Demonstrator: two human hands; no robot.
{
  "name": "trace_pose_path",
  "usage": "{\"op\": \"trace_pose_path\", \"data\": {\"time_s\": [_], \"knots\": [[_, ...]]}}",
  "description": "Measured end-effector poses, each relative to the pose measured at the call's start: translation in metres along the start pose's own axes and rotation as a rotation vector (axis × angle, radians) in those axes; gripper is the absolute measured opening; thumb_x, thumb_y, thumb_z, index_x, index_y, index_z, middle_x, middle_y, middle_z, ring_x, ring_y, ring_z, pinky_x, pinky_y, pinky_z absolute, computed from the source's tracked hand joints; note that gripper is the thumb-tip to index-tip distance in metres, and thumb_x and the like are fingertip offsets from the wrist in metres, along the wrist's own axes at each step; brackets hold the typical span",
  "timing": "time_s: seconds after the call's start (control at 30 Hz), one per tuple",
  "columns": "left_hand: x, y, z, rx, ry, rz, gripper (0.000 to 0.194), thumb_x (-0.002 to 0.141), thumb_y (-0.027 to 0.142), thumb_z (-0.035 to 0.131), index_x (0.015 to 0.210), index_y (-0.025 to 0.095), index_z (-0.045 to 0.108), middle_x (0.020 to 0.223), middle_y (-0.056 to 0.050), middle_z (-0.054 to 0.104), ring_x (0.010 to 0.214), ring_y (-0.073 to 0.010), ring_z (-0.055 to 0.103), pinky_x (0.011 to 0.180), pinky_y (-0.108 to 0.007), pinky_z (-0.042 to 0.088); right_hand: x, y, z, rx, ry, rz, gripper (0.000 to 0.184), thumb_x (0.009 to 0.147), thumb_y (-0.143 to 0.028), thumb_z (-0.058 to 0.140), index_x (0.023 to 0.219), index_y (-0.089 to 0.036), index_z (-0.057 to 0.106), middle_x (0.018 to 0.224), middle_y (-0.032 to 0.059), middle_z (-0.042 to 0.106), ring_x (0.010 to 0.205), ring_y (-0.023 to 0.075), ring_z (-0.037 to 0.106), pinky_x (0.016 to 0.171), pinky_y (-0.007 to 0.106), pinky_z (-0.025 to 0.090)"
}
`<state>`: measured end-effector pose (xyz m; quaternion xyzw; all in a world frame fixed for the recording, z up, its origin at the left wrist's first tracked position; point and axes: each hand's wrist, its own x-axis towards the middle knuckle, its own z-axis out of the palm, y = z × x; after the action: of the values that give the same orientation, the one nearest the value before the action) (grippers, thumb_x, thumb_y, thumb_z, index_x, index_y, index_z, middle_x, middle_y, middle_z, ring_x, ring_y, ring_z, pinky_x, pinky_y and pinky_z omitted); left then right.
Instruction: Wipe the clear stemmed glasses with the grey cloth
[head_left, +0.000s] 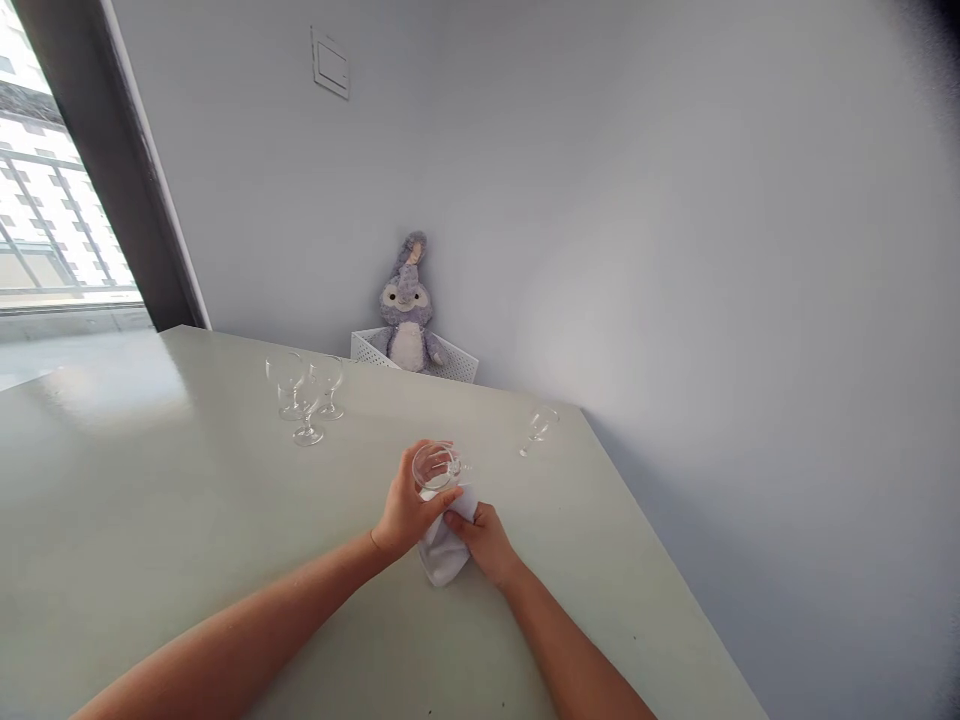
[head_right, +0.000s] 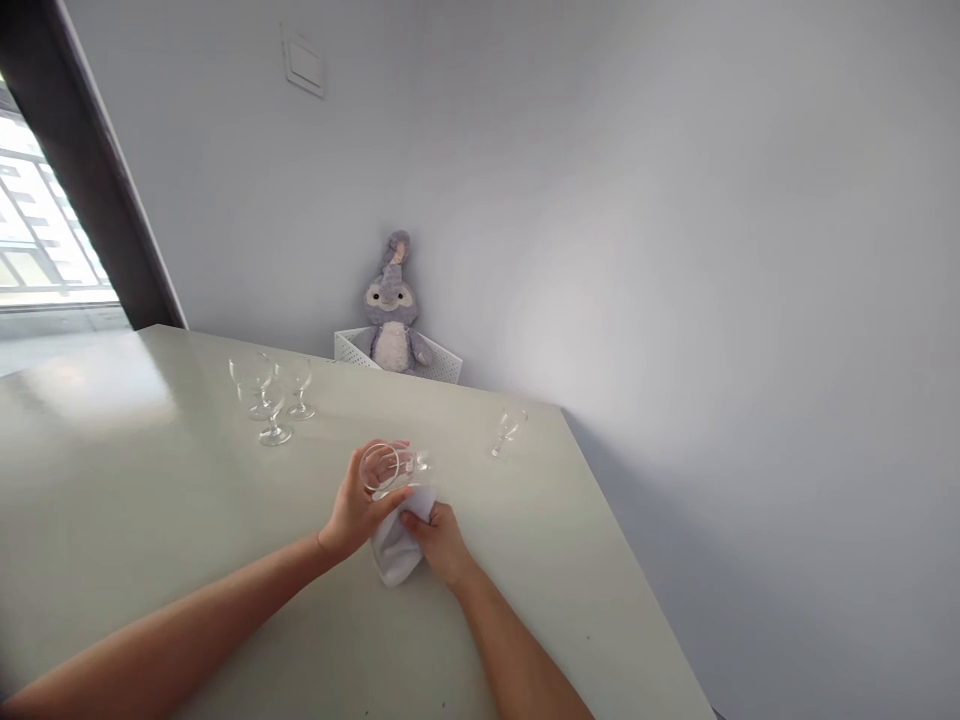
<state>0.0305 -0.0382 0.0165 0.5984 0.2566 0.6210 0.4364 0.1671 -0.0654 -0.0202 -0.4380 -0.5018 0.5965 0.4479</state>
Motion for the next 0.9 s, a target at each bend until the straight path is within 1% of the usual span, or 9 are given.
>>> {"op": "trace_pose_path", "data": {"time_s": [0.07, 0.13, 0.2, 0.27, 0.4, 0.57, 0.63, 0.73, 0.9], "knots": [[0.01, -0.004, -0.001, 0.044, -0.008, -0.037, 0.055, 0.069, 0.022, 0.066, 0.113, 0.024, 0.034, 0.118, -0.01, 0.049, 0.105, -0.0197, 0.053, 0.09, -0.041, 0.044, -0.007, -0.006, 0.003, -0.05, -0.178, 0.059, 0.029, 0.066, -0.039, 0.066, 0.075, -0.012, 0.064, 0.066, 0.0005, 0.058, 0.06, 0.0122, 0.05, 0.058, 0.024, 0.038], [0.026, -0.01, 0.001, 0.054, -0.041, -0.132, 0.055, 0.067, 0.024, 0.068, 0.112, 0.025, 0.035, 0.117, -0.008, 0.049, 0.1, -0.0187, 0.055, 0.085, -0.039, 0.046, -0.012, -0.011, 0.003, -0.122, -0.322, 0.092, 0.026, 0.065, -0.037, 0.067, 0.075, -0.013, 0.064, 0.067, -0.0007, 0.057, 0.062, 0.0119, 0.049, 0.059, 0.024, 0.038], [0.044, -0.02, 0.007, 0.034, -0.095, -0.251, 0.057, 0.065, 0.025, 0.07, 0.11, 0.025, 0.036, 0.113, -0.008, 0.05, 0.094, -0.0184, 0.058, 0.078, -0.037, 0.049, -0.016, -0.015, 0.002, -0.197, -0.394, 0.106, 0.023, 0.065, -0.034, 0.067, 0.076, -0.014, 0.065, 0.069, -0.0015, 0.058, 0.064, 0.0118, 0.05, 0.061, 0.024, 0.038], [0.062, -0.035, 0.018, 0.033, -0.141, -0.344, 0.058, 0.062, 0.025, 0.072, 0.109, 0.024, 0.037, 0.109, -0.009, 0.052, 0.088, -0.0181, 0.059, 0.072, -0.035, 0.05, -0.017, -0.018, 0.002, -0.244, -0.434, 0.125, 0.022, 0.066, -0.032, 0.066, 0.08, -0.015, 0.066, 0.073, -0.0015, 0.059, 0.068, 0.0126, 0.051, 0.063, 0.024, 0.039], [0.09, -0.066, 0.045, 0.101, -0.189, -0.41, 0.06, 0.058, 0.023, 0.074, 0.106, 0.022, 0.039, 0.102, -0.008, 0.054, 0.08, -0.0156, 0.059, 0.069, -0.033, 0.049, -0.017, -0.02, 0.001, -0.279, -0.454, 0.139, 0.025, 0.067, -0.031, 0.065, 0.087, -0.016, 0.066, 0.078, -0.0009, 0.062, 0.072, 0.0142, 0.054, 0.068, 0.026, 0.041], [0.111, -0.093, 0.072, 0.135, -0.193, -0.396, 0.063, 0.055, 0.024, 0.075, 0.108, 0.023, 0.042, 0.097, -0.006, 0.054, 0.078, -0.0155, 0.058, 0.066, -0.031, 0.048, -0.017, -0.019, 0.001, -0.304, -0.452, 0.137, 0.027, 0.068, -0.029, 0.064, 0.091, -0.016, 0.066, 0.084, 0.0006, 0.064, 0.076, 0.0158, 0.056, 0.07, 0.027, 0.043], [0.116, -0.102, 0.08, 0.14, -0.196, -0.388, 0.065, 0.054, 0.025, 0.075, 0.111, 0.023, 0.042, 0.097, -0.006, 0.054, 0.078, -0.0158, 0.057, 0.065, -0.031, 0.048, -0.017, -0.018, 0.001, -0.304, -0.445, 0.134, 0.028, 0.068, -0.029, 0.064, 0.093, -0.017, 0.066, 0.086, 0.001, 0.064, 0.078, 0.0166, 0.057, 0.071, 0.028, 0.043], [0.122, -0.112, 0.089, 0.141, -0.2, -0.387, 0.07, 0.053, 0.027, 0.076, 0.114, 0.023, 0.042, 0.097, -0.007, 0.054, 0.078, -0.0165, 0.057, 0.065, -0.031, 0.048, -0.018, -0.016, 0.0, -0.315, -0.423, 0.137, 0.025, 0.068, -0.028, 0.064, 0.091, -0.017, 0.066, 0.084, 0.0003, 0.064, 0.076, 0.016, 0.057, 0.069, 0.027, 0.043], [0.126, -0.119, 0.097, 0.142, -0.21, -0.39, 0.073, 0.052, 0.028, 0.076, 0.117, 0.023, 0.042, 0.096, -0.008, 0.056, 0.08, -0.0176, 0.057, 0.067, -0.031, 0.047, -0.018, -0.016, 0.001, -0.344, -0.417, 0.135, 0.022, 0.068, -0.028, 0.063, 0.087, -0.017, 0.066, 0.079, -0.0006, 0.063, 0.071, 0.0147, 0.057, 0.065, 0.026, 0.043]]}}
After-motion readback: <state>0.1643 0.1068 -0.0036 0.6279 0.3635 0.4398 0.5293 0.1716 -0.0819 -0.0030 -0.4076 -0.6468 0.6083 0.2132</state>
